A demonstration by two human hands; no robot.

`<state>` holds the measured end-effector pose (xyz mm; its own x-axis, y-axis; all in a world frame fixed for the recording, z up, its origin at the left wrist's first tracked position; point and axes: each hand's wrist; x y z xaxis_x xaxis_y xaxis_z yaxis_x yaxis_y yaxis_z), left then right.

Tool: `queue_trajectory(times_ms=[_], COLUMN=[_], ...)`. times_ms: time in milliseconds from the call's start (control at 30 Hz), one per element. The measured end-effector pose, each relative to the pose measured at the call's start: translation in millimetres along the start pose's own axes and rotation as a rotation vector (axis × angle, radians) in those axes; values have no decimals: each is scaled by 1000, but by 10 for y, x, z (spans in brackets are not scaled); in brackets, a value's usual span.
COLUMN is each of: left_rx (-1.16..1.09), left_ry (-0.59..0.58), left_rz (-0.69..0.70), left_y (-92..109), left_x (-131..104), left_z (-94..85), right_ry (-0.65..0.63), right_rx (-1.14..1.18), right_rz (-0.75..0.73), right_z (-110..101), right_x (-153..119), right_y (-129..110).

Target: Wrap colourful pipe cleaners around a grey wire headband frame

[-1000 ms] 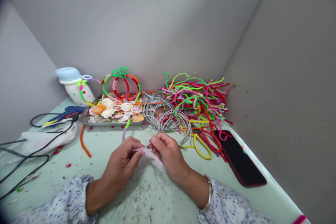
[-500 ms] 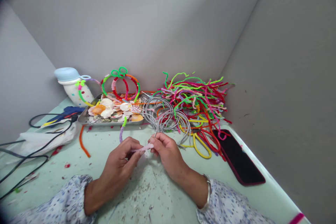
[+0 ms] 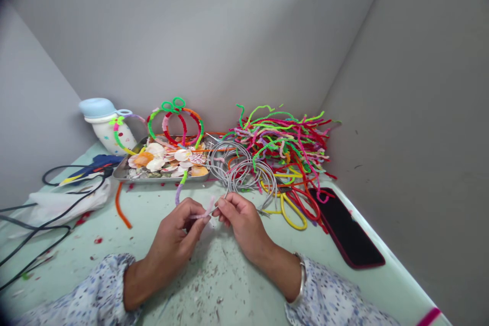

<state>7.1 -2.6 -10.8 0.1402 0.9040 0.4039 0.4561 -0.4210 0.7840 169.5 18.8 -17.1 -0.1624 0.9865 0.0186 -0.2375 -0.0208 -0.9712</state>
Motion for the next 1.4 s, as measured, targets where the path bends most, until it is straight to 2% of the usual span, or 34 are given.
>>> queue_trajectory(times_ms=[167,500,1400], left_rx=[-6,-27,4], left_ry=[32,20,5], left_rz=[-31,-4,-25], left_y=[-28,61,0], left_x=[-12,-13,-19], left_z=[17,-33,-7], right_ry=[9,-10,20], right_rx=[7,-30,81], right_rz=[25,29,60], right_z=[-18,11,-16], right_x=[5,-8,29], right_y=[32,-24,42])
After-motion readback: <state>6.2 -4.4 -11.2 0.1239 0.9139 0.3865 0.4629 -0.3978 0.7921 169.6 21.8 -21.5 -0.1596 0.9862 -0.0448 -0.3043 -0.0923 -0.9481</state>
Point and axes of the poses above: each hand's wrist, its own x-axis towards the middle knuckle, its own z-axis out of the palm, y = z × x, and after that the axes turned 3 degrees about y, right-handed
